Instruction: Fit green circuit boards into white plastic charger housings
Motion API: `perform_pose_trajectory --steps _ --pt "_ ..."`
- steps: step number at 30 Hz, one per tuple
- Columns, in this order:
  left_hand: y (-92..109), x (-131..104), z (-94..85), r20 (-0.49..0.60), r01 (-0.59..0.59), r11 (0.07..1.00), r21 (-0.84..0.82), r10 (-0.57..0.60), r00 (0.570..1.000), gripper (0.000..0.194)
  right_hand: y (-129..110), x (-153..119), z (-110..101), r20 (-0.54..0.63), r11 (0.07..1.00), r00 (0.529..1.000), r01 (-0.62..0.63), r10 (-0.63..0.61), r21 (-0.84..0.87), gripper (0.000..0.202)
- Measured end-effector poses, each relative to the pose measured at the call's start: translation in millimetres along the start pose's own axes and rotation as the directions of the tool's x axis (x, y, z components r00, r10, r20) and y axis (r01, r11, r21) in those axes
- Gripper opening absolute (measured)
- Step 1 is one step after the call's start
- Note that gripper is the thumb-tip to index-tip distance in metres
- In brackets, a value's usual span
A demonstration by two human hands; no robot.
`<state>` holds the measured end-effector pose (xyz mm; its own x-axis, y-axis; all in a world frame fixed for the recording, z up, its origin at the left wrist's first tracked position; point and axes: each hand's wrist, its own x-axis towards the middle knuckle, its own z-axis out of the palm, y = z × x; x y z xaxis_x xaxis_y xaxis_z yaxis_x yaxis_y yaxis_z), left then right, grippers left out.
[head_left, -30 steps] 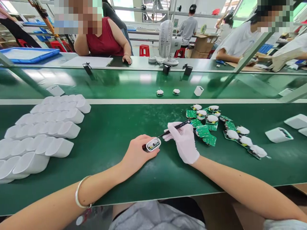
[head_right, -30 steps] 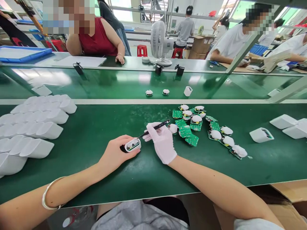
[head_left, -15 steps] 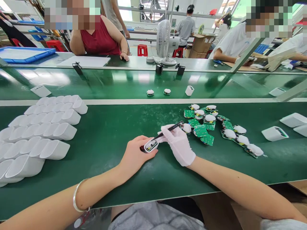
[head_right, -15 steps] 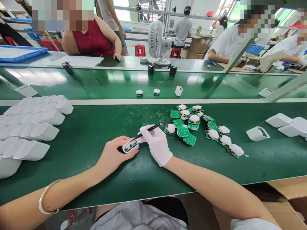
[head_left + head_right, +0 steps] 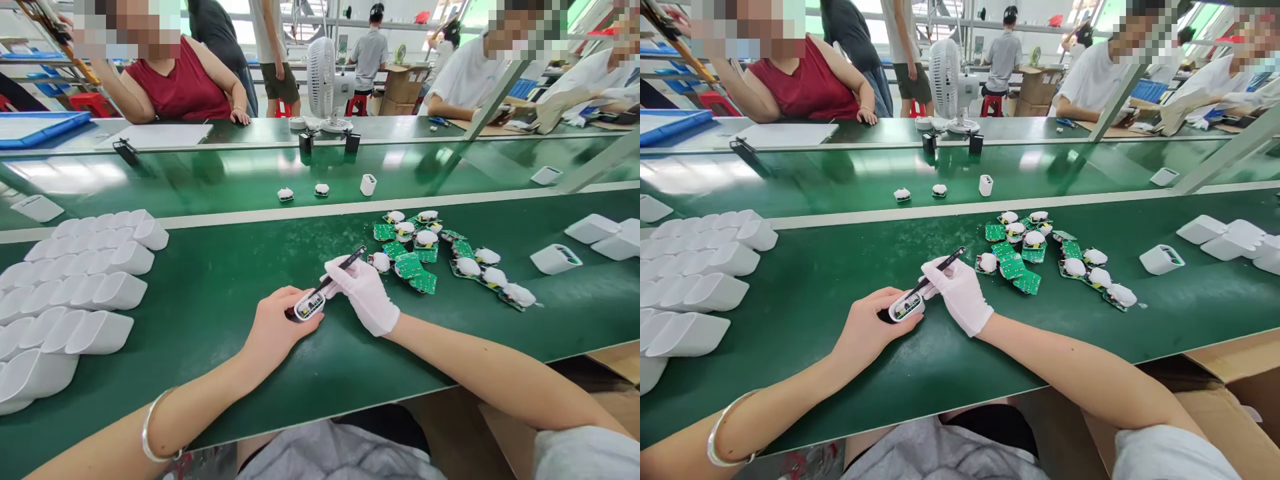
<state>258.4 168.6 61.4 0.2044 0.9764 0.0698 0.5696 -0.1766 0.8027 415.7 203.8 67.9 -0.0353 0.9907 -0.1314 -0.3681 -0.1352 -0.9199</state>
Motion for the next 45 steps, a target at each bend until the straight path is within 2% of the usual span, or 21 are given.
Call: perform_pose_trajectory --steps 4,10,15,19,23,27,30,32,36,40,43,45 --pt "-1 1 -0.6 -0.010 -0.013 0.998 0.056 0.013 1.000 0.013 1 0 1 -0.031 0.999 0.999 0.026 -0.025 0.041 0.040" --pt "-7 7 -1.2 -0.040 0.004 0.990 0.143 0.002 0.999 0.025 9 8 1 -0.011 1.000 1.000 -0.012 0.012 0.005 0.036" --pt "-11 8 -1.5 -0.038 0.036 0.980 0.197 -0.029 0.999 0.031 3 0 3 0.000 0.998 0.999 0.052 -0.053 -0.024 0.022" --pt "-13 9 -1.3 -0.026 0.042 0.975 0.218 -0.038 0.999 0.032 2 -4 6 0.014 0.988 0.995 0.101 -0.100 -0.115 0.011" --pt "-16 11 -1.2 -0.035 0.003 0.982 0.191 0.004 0.999 0.032 -4 3 0 -0.005 0.996 0.997 0.073 -0.074 -0.055 0.010" --pt "-12 9 -1.3 -0.040 -0.075 0.987 0.141 0.081 0.996 0.025 -16 8 -11 -0.116 0.996 0.990 0.081 -0.084 -0.030 0.013" --pt "-5 6 -1.5 0.000 -0.083 0.993 0.083 0.083 0.997 0.019 -19 9 -15 -0.162 0.999 0.986 0.032 -0.028 0.026 0.022" --pt "-3 5 -1.5 0.007 -0.063 0.997 0.035 0.063 0.998 0.017 -16 8 -13 -0.126 0.999 0.992 0.016 -0.012 0.034 0.028" --pt "0 2 -1.6 0.010 -0.026 1.000 -0.017 0.026 1.000 0.013 -5 0 -3 -0.026 0.998 0.999 0.040 -0.041 -0.054 0.036" --pt "0 1 -1.5 0.013 -0.022 0.999 -0.043 0.023 1.000 0.014 0 -4 2 -0.065 0.985 0.994 0.073 -0.084 -0.153 0.041" --pt "-2 1 -1.5 0.022 -0.013 0.998 -0.054 0.014 1.000 0.013 -5 -2 -3 -0.090 0.967 0.985 0.125 -0.148 -0.221 0.039" --pt "-1 0 -2.5 0.036 -0.004 0.999 -0.052 0.006 0.999 0.014 -11 -1 -11 -0.074 0.923 0.984 0.126 -0.164 -0.365 0.036"
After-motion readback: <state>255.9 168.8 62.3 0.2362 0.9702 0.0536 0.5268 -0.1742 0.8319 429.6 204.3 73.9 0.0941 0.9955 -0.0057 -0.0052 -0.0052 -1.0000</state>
